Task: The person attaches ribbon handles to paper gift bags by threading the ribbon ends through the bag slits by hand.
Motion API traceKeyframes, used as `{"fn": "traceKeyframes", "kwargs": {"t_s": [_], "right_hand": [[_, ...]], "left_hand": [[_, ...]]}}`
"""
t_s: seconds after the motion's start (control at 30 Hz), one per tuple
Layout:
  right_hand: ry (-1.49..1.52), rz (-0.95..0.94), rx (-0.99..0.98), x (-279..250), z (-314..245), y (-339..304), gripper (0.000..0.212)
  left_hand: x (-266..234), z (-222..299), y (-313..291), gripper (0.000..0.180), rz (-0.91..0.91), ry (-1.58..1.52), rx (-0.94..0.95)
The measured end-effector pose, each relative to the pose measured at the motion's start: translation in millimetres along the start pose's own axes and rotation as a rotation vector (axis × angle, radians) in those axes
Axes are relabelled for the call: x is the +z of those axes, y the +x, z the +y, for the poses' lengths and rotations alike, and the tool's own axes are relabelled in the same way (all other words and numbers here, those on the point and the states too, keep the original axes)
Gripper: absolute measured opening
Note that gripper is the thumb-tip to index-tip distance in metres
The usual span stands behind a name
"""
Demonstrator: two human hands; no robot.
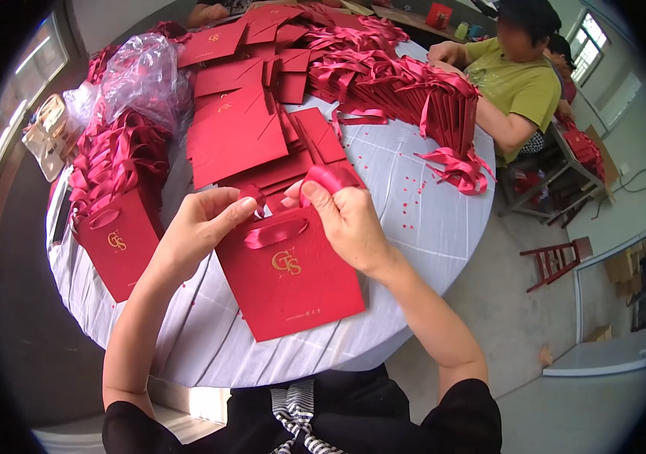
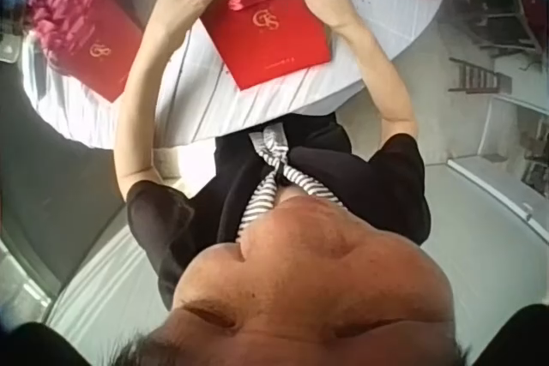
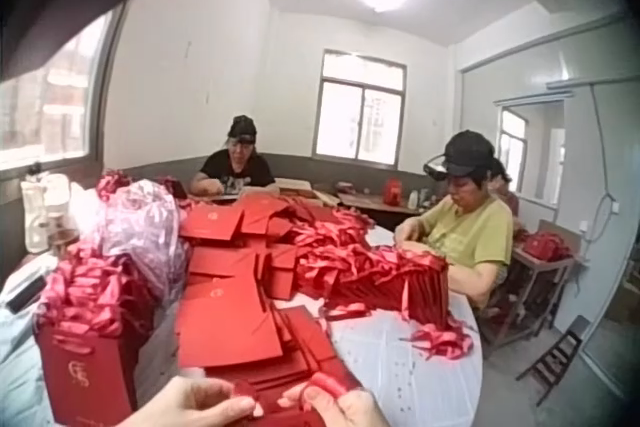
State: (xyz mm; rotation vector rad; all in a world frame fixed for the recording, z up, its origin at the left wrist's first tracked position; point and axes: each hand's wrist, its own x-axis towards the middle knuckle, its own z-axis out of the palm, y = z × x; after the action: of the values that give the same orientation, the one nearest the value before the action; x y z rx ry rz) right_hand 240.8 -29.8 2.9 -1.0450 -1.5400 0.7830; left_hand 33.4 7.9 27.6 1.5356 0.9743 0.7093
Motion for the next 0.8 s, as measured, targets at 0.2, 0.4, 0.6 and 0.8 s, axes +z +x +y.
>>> {"fn": "traceKeyframes", "kwargs": {"t_s": [0.2, 0.4, 0.6, 0.8], "right_hand": [[-0.374, 0.046, -0.186, 8, 9, -8, 0.016], [-0.344, -0.01, -0.219, 15, 15, -18, 0.017], [-0.313, -0.071, -0.176, 20, 19, -24, 0.022], [-0.352, -0.111, -0.199, 23, 25, -23, 0.017]], "left_hand": [[6, -20, 10, 0.025, 0.122, 0.124, 0.163], [6, -36, 6, 0.021, 0.24, -0.035, 0.091], [1, -45, 5, 0.032, 0.409, 0.362, 0.262], [-3, -61, 16, 0.029, 0.487, 0.563, 0.399]]}}
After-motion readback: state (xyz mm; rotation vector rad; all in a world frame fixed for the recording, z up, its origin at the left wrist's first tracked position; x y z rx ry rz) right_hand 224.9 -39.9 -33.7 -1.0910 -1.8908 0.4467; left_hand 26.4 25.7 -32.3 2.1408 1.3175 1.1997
